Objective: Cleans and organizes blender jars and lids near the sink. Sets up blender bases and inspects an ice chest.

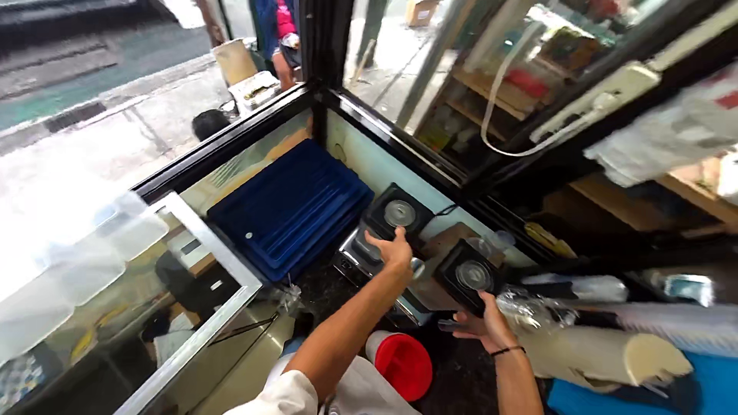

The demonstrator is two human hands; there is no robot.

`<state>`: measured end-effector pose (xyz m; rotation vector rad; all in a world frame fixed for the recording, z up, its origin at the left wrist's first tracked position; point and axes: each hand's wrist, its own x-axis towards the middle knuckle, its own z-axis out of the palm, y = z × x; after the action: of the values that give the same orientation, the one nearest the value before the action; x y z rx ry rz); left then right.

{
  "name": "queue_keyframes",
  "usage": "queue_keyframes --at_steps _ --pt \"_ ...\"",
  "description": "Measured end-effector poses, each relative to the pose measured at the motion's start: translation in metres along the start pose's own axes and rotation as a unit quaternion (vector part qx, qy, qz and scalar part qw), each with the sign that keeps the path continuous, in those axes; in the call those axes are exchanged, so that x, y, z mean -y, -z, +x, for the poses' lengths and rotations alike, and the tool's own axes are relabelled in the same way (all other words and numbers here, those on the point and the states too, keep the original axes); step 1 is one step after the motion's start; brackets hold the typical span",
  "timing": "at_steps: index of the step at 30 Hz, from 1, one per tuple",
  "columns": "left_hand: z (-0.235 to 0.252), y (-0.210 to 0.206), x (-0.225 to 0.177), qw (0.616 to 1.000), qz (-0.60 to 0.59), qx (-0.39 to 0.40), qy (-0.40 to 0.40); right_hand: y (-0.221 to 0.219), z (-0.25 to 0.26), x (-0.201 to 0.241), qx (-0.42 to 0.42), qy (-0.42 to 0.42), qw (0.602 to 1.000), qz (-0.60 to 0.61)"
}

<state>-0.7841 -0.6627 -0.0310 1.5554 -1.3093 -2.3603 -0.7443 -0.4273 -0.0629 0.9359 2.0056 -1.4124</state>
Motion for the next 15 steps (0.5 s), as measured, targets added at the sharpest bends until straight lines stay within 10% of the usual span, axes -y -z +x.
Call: queue_keyframes --at_steps 15 --pt "0.03 0.042 0.041 0.988 0.109 0.092 -0.064 -0.003 0.004 -0.011 -0.022 0.039 0.998 -0.033"
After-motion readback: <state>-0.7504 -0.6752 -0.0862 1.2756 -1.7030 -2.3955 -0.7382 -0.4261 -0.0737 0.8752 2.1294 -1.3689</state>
